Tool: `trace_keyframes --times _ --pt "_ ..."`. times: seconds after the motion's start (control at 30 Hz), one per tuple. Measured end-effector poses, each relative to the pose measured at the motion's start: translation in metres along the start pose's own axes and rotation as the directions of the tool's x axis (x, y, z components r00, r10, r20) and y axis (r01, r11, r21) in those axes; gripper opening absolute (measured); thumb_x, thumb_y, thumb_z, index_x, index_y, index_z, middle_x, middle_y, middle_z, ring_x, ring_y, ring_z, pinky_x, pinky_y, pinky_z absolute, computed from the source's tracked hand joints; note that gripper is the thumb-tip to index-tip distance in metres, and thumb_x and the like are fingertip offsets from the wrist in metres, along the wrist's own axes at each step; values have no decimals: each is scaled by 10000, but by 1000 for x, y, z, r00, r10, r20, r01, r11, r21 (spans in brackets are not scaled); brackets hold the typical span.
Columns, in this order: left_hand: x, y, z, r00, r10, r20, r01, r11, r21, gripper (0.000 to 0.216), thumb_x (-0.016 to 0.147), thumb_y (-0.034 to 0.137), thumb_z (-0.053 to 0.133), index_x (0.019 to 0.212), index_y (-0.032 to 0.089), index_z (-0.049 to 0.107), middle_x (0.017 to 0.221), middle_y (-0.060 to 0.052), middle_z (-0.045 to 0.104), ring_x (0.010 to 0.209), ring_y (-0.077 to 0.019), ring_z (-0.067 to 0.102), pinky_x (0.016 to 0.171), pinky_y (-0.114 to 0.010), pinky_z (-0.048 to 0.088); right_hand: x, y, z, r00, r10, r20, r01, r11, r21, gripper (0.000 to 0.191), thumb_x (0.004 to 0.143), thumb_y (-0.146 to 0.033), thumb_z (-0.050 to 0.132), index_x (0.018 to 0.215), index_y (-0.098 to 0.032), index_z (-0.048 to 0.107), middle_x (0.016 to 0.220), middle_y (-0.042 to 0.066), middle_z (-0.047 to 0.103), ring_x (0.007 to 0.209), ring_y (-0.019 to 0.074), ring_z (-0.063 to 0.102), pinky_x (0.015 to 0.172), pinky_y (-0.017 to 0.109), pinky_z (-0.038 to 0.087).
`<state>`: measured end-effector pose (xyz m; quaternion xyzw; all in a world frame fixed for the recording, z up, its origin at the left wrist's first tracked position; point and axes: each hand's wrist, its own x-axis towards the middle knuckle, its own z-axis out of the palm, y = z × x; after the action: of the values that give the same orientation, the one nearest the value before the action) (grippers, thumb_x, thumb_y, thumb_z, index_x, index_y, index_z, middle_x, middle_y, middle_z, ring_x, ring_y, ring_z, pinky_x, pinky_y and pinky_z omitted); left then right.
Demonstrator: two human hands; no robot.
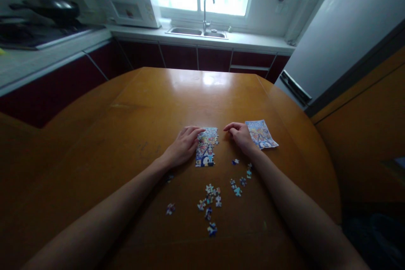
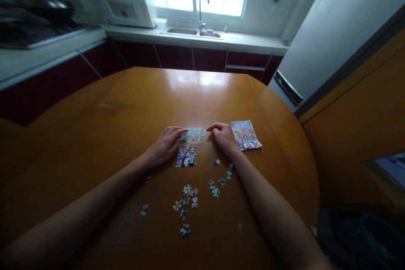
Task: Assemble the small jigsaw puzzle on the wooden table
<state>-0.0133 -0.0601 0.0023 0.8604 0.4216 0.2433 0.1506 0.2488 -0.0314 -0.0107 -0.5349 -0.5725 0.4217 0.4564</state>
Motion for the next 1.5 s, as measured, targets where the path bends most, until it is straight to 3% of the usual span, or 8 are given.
trace_keyframes --times 0.3,0.37,0.43,0.53,0.6,0.83,1.33,1.5 --pt "0 0 0 1000 6 -6 -6 1000 7 374 1025 215 383 1377 231 507 1313 -79 563 1284 -251 452 1146 -458 387 -22 -38 9 985 -129 113 155 954 -255 232 805 -133 525 916 -160 726 806 44 687 699 153 597 671 280 465" --pt "0 -1 1 1000 14 -11 -14 1000 5 372 1020 204 392 1372 223 512 1312 -78 559 1286 -246 453 1149 -449 388 -45 -63 15 901 -196 387 344 867 -362 154 846 -151 586 915 -183 719 871 42 684 744 145 586 711 273 457" --pt "-1 -1 2 1000 22 -20 -21 1000 3 378 1011 184 402 1372 215 513 1311 -81 558 1287 -242 453 1154 -446 386 -73 -87 23 727 -177 664 533 755 -382 76 863 -196 646 900 -198 711 940 44 691 824 155 600 753 273 450" --pt "-1 -1 2 999 26 -26 -26 1000 3 385 1003 173 415 1372 215 516 1310 -84 565 1287 -246 454 1156 -458 385 -109 -111 34 523 -84 848 703 605 -374 76 878 -227 666 823 -181 690 883 45 685 783 164 604 698 278 438" --pt "-1 -1 1 999 29 -25 -29 1000 6 382 1002 175 416 1367 214 520 1310 -86 568 1285 -251 455 1153 -464 387 -124 -114 41 470 -78 879 775 513 -368 73 888 -217 660 854 -165 697 877 56 689 800 188 616 699 297 449" --pt "0 0 0 999 47 -21 -47 999 19 375 994 175 427 1354 202 530 1304 -90 571 1269 -252 464 1151 -454 384 -143 -106 61 471 17 882 804 403 -437 85 918 -167 640 896 -148 720 897 84 695 810 235 637 644 333 482" --pt "0 -2 2 999 44 -22 -43 998 37 385 986 180 469 1365 215 528 1322 -88 568 1281 -261 464 1149 -478 390 -139 -109 53 357 -59 932 800 535 -272 78 925 -152 598 941 -146 675 911 82 703 789 194 636 721 299 480" --pt "-1 -2 1 998 58 -38 -58 998 14 353 993 191 488 1332 257 562 1314 -72 568 1274 -252 468 1133 -476 408 -100 -116 32 532 -153 833 497 852 -162 174 875 -37 540 854 -154 667 881 43 664 790 138 568 735 255 450"
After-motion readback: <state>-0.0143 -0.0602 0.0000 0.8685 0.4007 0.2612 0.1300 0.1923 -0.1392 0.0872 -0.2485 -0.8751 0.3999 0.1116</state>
